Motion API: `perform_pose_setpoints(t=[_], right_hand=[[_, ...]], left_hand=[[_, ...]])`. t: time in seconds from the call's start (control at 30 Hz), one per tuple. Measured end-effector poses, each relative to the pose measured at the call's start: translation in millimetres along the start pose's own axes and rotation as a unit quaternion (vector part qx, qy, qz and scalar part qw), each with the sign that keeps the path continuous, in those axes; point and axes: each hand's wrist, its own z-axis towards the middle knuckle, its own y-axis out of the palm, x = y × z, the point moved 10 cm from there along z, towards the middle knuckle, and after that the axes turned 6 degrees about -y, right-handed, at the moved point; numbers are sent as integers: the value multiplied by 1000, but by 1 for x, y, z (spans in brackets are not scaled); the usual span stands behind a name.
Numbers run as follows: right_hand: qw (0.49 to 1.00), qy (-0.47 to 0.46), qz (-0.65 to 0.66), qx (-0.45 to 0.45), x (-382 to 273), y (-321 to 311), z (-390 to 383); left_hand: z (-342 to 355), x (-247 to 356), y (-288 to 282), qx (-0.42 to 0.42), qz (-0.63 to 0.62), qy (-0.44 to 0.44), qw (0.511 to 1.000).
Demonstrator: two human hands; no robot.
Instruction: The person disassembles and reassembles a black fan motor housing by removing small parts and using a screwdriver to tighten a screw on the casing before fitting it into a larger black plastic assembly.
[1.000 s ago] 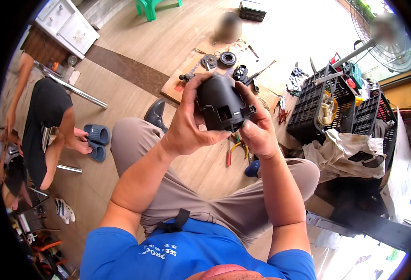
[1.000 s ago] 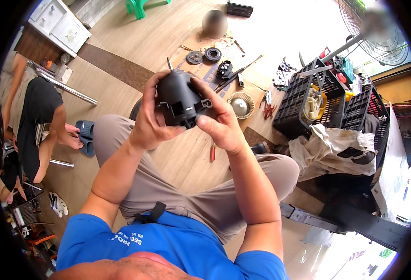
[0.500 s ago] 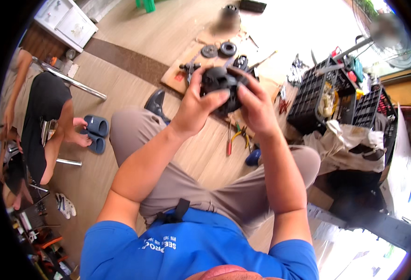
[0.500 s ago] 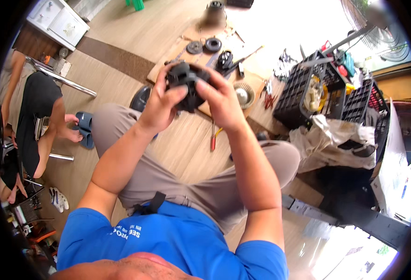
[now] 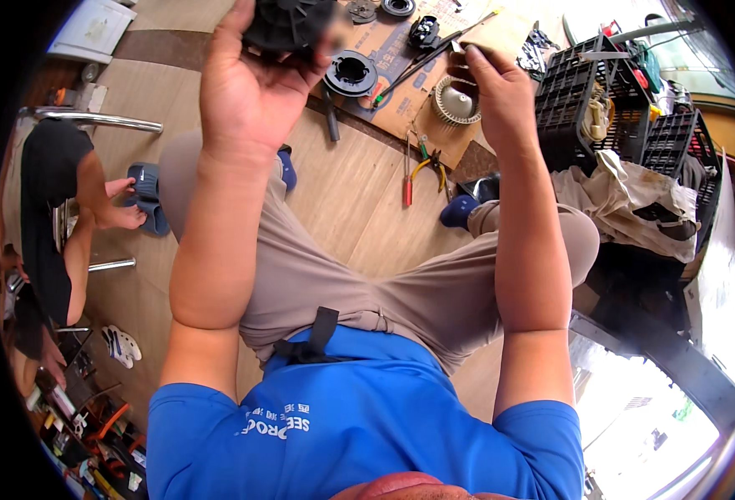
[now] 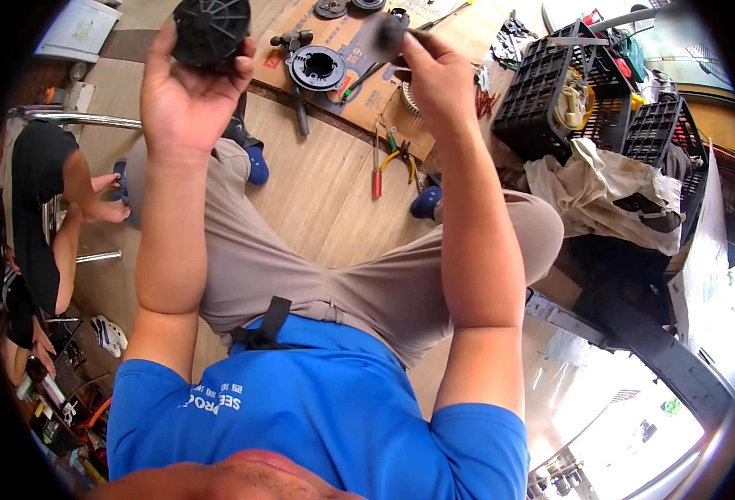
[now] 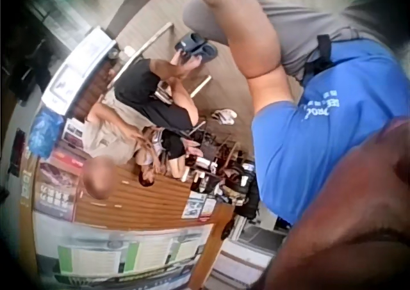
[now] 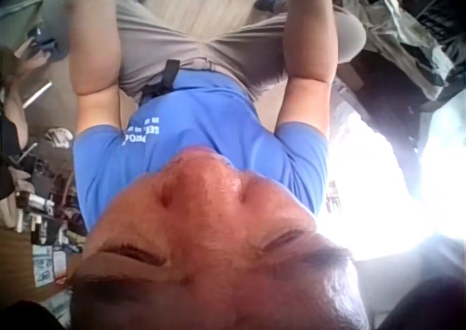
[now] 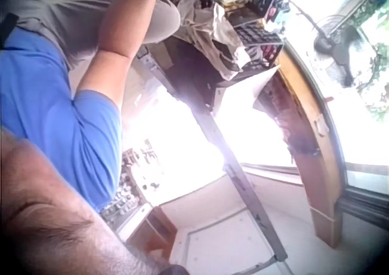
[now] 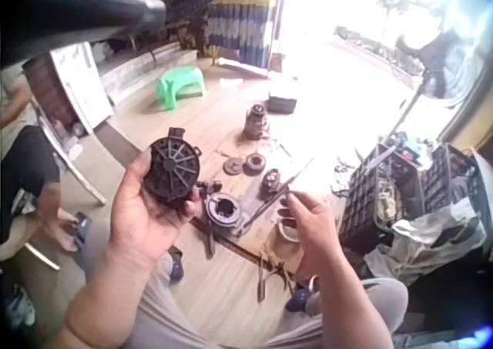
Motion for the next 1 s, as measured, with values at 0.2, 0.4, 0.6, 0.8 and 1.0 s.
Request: perform_pose_setpoints(t=[0.2, 0.4, 0.6, 0.8, 1.0], right_hand=[[812, 15, -576, -89, 149, -38, -21], [776, 169, -583, -172, 289, -89, -76], [790, 150, -564, -191, 342, -64, -78], [817, 113, -549, -137, 342, -61, -51], [774, 108, -591, -199, 370, -27, -44]], left_hand=[[-19, 33, 7, 36, -9, 50, 998], [-29, 79, 2, 31, 2, 95, 995], [-14, 89, -31, 112, -53, 84, 989], [-10, 61, -34, 151, -58, 24, 987], [1, 44, -32, 130, -55, -14, 990]])
